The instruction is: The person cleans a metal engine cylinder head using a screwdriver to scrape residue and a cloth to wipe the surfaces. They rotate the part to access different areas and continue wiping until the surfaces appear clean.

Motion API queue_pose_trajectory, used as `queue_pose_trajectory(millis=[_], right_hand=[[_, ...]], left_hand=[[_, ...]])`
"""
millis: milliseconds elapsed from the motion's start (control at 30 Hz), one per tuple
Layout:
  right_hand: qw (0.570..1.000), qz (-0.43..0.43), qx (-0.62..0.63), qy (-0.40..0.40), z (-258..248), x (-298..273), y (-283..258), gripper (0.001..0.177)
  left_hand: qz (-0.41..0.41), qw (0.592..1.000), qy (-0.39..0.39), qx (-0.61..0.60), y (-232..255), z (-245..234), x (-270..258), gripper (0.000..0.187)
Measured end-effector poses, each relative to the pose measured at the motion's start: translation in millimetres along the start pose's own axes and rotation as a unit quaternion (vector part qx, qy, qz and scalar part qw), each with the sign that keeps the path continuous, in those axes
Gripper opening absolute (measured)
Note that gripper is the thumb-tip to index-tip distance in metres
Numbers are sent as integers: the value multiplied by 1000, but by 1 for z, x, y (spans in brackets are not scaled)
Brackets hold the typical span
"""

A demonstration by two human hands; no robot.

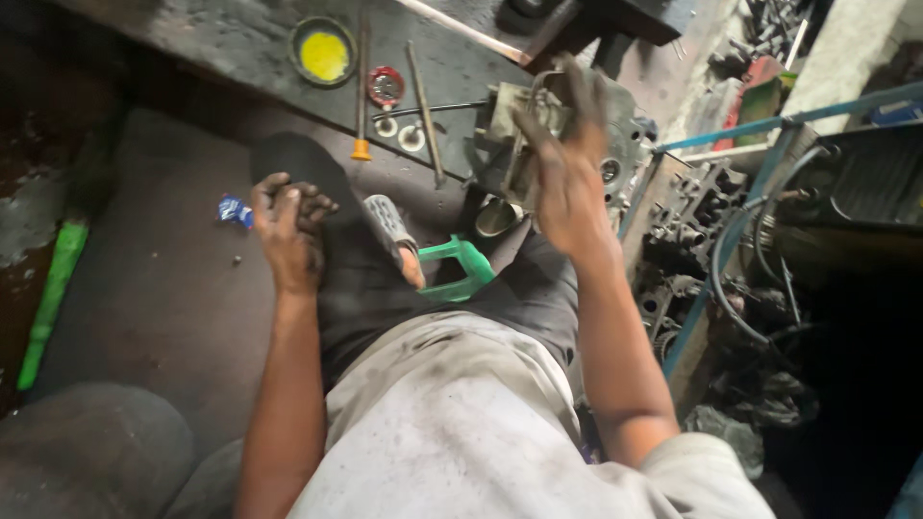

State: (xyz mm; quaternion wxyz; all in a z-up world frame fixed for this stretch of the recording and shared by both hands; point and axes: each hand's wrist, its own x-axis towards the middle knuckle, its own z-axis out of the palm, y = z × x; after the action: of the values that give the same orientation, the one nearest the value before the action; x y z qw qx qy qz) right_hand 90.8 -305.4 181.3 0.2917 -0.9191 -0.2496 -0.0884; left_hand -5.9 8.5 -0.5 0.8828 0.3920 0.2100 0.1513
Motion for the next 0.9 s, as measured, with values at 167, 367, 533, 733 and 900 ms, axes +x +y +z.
queue_pose_trajectory(millis=[167, 367, 533, 733, 900], right_hand=[[979, 141, -102, 109, -22, -86, 23, 53], [967, 194, -158, 45, -15, -120, 45, 52], [967, 194, -161, 22, -7, -118, 50, 53], [952, 206, -226, 21, -5, -106, 51, 53], [948, 238, -208, 31, -10, -112, 40, 53]], left_hand=[[-17, 1000, -12, -7, -6, -2, 6, 27], [-12, 1000, -24, -1, -10, 5, 6, 27], [-7, 1000, -21, 2, -6, 4, 4, 27], [-1, 1000, -17, 16, -6, -1, 3, 27], [-3, 1000, -22, 7, -5, 2, 3, 27]])
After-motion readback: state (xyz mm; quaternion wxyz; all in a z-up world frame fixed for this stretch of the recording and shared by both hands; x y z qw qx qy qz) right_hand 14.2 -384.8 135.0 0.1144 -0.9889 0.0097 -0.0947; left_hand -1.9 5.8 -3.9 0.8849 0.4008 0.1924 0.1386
